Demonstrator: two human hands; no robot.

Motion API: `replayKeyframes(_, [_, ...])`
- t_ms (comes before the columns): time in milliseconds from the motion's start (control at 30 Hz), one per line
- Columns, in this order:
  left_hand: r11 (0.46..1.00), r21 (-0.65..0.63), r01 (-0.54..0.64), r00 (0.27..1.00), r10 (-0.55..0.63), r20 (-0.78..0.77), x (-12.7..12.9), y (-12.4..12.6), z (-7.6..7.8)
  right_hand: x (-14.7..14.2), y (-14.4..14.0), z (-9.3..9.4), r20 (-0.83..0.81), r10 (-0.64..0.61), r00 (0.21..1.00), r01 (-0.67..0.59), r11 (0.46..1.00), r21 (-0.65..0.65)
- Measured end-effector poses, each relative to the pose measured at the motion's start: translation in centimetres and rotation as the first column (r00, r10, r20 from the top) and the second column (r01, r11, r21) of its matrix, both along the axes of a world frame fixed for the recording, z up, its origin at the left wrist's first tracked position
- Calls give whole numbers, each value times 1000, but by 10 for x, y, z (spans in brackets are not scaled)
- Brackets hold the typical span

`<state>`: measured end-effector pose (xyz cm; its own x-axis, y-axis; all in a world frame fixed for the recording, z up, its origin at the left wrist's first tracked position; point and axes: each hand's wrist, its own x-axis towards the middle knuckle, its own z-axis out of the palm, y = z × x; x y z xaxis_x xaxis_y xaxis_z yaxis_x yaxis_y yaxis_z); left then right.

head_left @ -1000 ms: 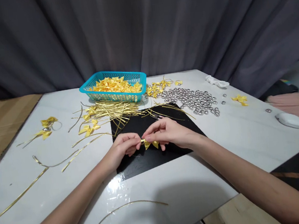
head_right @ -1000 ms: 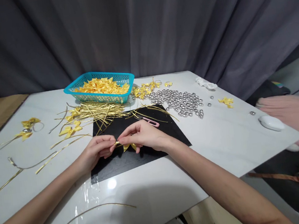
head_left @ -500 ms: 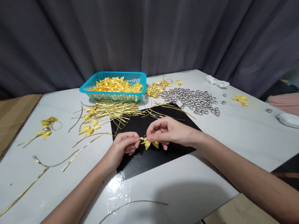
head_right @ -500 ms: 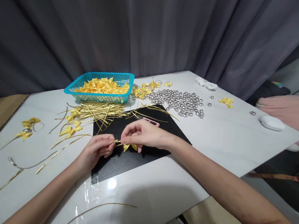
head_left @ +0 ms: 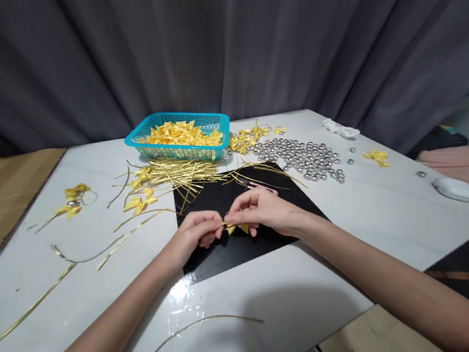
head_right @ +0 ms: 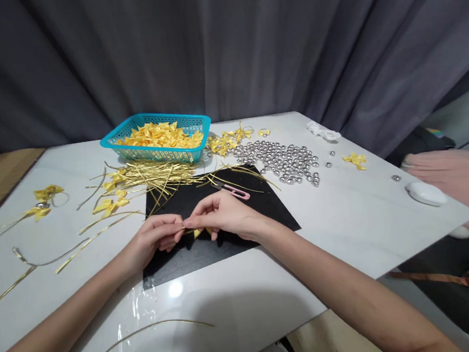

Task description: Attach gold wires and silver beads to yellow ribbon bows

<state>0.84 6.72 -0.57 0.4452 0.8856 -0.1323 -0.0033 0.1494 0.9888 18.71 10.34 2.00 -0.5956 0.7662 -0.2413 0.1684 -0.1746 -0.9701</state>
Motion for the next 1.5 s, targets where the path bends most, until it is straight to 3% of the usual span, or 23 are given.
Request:
replayKeyframes(633, [997,80,12,1000,-12,-8,0,-2,3,0,-1,-4,8,-17,1000,17,1000,-1])
replayKeyframes(833, [998,51,-30,998,27,63,-1,-2,2,4,3,0,-106,18,994,-24,998,-54])
replayKeyframes(1267, [987,135,-82,982,103,-156,7,-6,11,2,2,0,110,-16,994,8,998,66])
replayKeyframes(1500, [982,157,-108,974,137,-181,10,-6,10,3,1,1,184,51,982,-74,990,120])
